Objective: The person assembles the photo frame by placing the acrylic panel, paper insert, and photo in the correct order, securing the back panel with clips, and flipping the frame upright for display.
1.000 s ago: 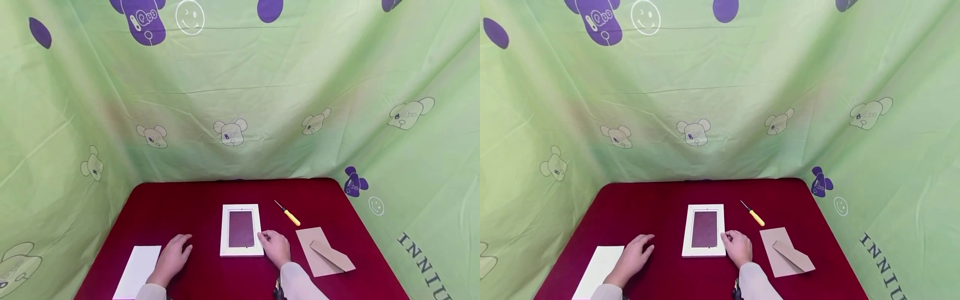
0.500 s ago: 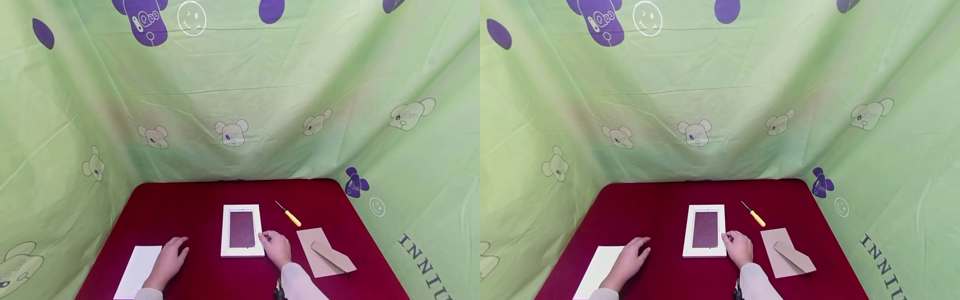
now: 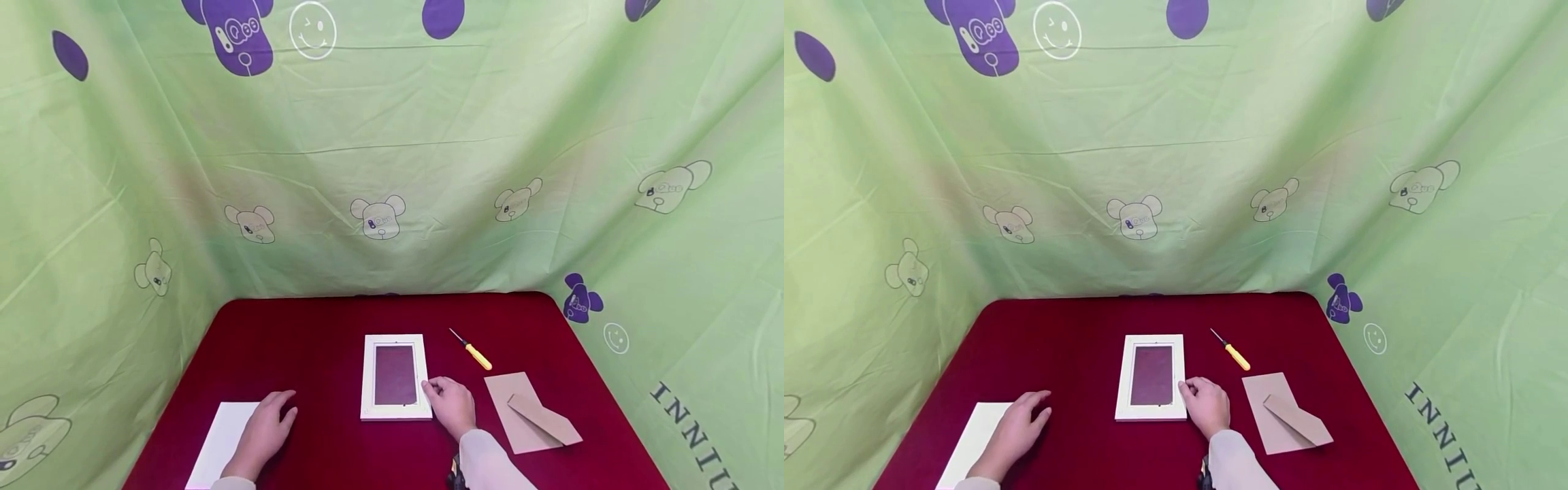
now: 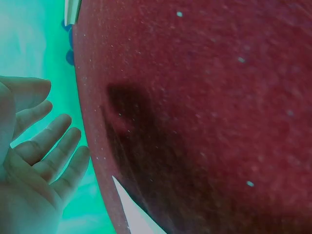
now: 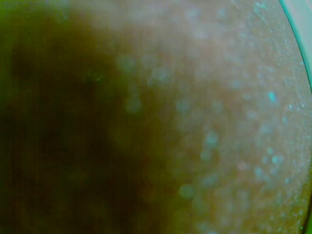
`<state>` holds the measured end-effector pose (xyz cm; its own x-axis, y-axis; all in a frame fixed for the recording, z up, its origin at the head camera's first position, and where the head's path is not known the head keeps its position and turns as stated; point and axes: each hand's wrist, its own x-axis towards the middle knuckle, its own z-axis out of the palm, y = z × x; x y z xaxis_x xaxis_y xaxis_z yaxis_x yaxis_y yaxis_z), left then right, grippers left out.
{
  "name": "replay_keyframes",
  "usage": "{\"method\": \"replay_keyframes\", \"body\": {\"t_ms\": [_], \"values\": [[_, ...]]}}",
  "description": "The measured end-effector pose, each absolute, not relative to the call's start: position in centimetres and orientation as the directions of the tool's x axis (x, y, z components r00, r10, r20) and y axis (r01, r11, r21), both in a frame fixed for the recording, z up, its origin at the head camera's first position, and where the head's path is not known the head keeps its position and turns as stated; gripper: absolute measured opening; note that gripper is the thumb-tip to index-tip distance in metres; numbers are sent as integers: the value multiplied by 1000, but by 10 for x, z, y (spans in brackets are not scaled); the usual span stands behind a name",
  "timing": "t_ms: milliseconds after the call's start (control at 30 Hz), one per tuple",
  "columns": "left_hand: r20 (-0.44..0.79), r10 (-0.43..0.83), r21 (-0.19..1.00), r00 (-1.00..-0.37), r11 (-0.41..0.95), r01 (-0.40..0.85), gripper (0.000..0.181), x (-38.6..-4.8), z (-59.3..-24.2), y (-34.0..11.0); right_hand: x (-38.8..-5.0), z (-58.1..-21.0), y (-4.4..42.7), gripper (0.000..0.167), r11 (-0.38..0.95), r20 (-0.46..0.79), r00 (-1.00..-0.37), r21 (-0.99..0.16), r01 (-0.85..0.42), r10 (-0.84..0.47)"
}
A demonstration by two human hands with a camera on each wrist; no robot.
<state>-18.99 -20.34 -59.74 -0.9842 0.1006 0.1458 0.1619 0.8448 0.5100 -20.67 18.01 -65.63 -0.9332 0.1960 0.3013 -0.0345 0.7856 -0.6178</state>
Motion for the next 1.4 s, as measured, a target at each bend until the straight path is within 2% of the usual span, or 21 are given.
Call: {"method": "replay_keyframes", "body": {"t_ms": [367,667,900,1200,1400], "values": [[147,70,487,-987,863,133,37,-189,-603,-226,-206,-655,179,22,780,297,-934,-625,-32,200],[215,48,491,-975,858,150,37,-187,-599,-250,-207,-655,177,20,776,297,-930,-630,-23,214],[212,43,499,-976,854,146,37,-186,-605,-259,-209,-655,177,20,768,285,-934,-641,-17,217],[329,32,468,-944,863,192,37,-189,-619,-273,-207,-655,179,20,771,295,-933,-636,-30,207],[233,-31,458,-972,885,81,42,-186,-620,-289,-208,-658,180,20,784,318,-928,-618,-49,193]]}}
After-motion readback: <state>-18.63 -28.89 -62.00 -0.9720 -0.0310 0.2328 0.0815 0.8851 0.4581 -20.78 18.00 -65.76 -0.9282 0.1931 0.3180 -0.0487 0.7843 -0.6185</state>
